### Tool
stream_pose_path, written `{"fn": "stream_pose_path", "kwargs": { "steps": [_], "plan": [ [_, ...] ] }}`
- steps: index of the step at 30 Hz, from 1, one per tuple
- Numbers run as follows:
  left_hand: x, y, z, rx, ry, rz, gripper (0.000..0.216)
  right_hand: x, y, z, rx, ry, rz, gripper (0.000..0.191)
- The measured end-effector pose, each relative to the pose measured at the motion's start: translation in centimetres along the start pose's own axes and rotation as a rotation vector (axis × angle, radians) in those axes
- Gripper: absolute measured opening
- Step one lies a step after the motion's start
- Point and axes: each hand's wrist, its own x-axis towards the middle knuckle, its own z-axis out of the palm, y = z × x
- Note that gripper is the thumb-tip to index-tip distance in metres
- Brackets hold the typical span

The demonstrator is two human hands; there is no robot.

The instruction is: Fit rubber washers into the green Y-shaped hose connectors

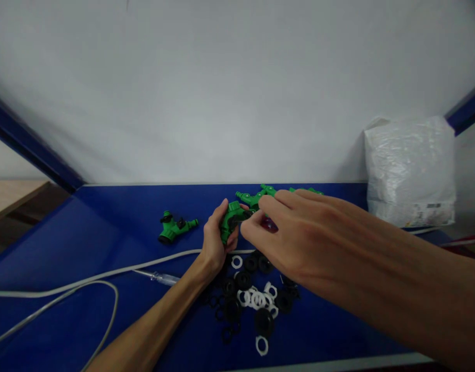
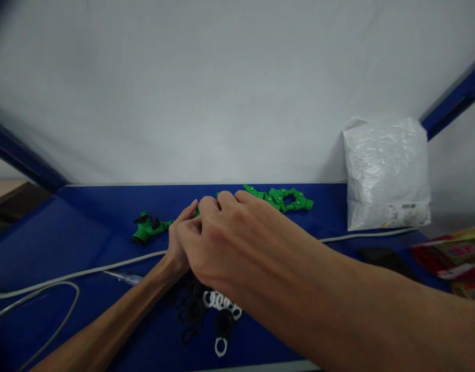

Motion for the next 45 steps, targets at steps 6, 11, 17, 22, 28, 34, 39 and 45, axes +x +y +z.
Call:
{"fn": "stream_pose_path", "kwargs": {
  "steps": [6,11,17,22,28,34,39,45],
  "plan": [
    [0.3,-0.4,-0.5,0.037,-0.007,0.09,0.042,-0.5,-0.1,0.7,0.135,-0.125,0.149,0.033],
    [0.4,-0.2,-0.5,0.066,-0.043,0.064,0.045,-1.5,-0.3,0.8,0.21,-0.133,0.108,0.041],
    [0.4,-0.2,-0.4,0.067,-0.056,0.061,0.046,-1.5,-0.7,0.3,0.052,-0.115,0.123,0.034],
    [0.2,-0.3,-0.2,0.079,-0.005,0.106,0.044,-1.7,-0.9,0.9,-0.158,0.022,0.016,0.022],
    [0.1,-0.3,0.0,0.083,0.009,0.094,0.045,-2.1,-1.3,1.5,-0.157,0.052,0.017,0.021],
    [0.1,-0.6,-0.4,0.128,-0.034,0.112,0.049,-1.9,-1.1,1.7,0.187,-0.165,0.232,0.024],
    [-0.1,-0.3,-0.2,0.22,0.0,0.191,0.052,-1.6,-1.5,2.3,0.373,-0.31,0.544,0.008],
    [0.1,-0.2,-0.3,0.225,0.003,0.167,0.05,-2.9,-1.6,2.6,0.299,-0.09,0.46,0.033]
  ]
}}
